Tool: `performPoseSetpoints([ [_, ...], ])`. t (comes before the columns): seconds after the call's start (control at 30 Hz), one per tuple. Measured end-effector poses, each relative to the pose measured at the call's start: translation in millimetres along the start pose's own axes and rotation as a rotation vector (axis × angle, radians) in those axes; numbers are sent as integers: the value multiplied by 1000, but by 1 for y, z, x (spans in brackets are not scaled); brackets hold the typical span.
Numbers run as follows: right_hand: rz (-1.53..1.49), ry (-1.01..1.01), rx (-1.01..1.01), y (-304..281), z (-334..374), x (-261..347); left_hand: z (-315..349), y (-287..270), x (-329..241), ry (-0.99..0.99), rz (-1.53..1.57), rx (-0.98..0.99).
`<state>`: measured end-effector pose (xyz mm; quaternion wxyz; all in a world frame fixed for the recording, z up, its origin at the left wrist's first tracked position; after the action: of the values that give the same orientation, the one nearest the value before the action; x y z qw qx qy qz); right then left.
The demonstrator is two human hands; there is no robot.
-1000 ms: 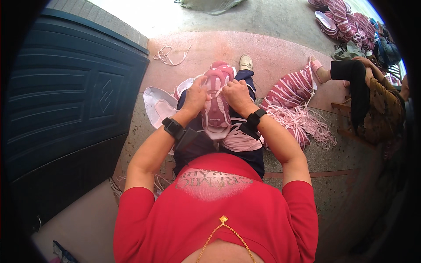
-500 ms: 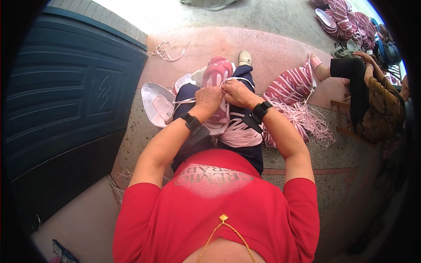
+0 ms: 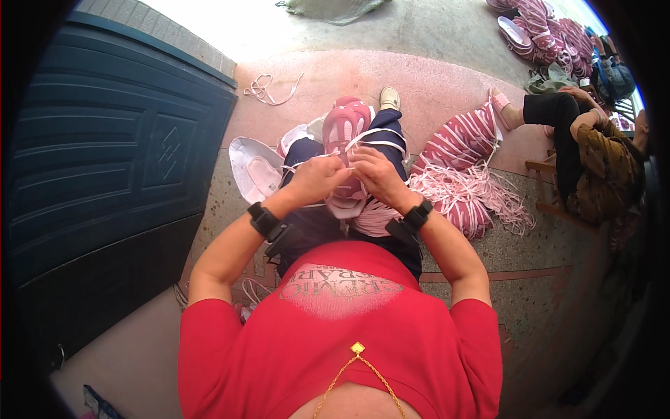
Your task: The person sits on the ground and laces a pink sneaker with a long pink shoelace. They repeatedly thread the lace through the eyelets, pull it tight, and adjust the loops to secure the shoe.
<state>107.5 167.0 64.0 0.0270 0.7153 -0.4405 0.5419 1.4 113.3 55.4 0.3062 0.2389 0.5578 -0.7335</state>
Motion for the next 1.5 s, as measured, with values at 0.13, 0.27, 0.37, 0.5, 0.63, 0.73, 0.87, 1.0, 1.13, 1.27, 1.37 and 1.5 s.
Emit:
performPoseSetpoints([
  [0.13,-628,641,-471,-150,65,-26,28,-37,46,-182,533,-45],
  [0.27,-751,281,-1370,-561,373,4,43,-53,87,-248,687,-97],
  [0.37,-259,427,-2015,-605,517,73,51,-43,112,-388,793,-107],
  [0.5,-420,761,-1963,-487,475,-17,38,-30,101,-468,816,-54],
  [0.63,-508,1000,-882,-250,188,-97,8,-12,87,-423,782,-46],
  [0.73,-231,763,-148,-70,55,-93,-26,-8,64,-235,535,-112],
  [0.87,223,427,298,25,-8,-77,-69,-7,38,-15,-38,-189],
  [1.0,246,170,481,33,20,-36,-82,-10,45,-127,-321,-76],
  [1.13,33,422,583,-21,73,19,-78,-6,54,-174,-338,-89],
  [1.27,292,744,413,-82,95,-42,-65,-11,63,-148,121,-199],
  [1.37,257,674,72,-91,49,-54,-26,8,89,-362,847,-91],
  [1.5,252,426,272,14,-21,-31,26,29,95,-550,1024,67],
])
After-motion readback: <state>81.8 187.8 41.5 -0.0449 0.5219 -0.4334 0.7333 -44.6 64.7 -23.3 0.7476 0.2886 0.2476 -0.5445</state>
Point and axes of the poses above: each hand's wrist, its own z-axis away from the middle knuckle, its own y-axis out of the palm, x = y × z, the point moved 9 cm from there along -z, towards the middle knuckle, and after that the axes turned 1 degree about y, right-handed, at the moved point
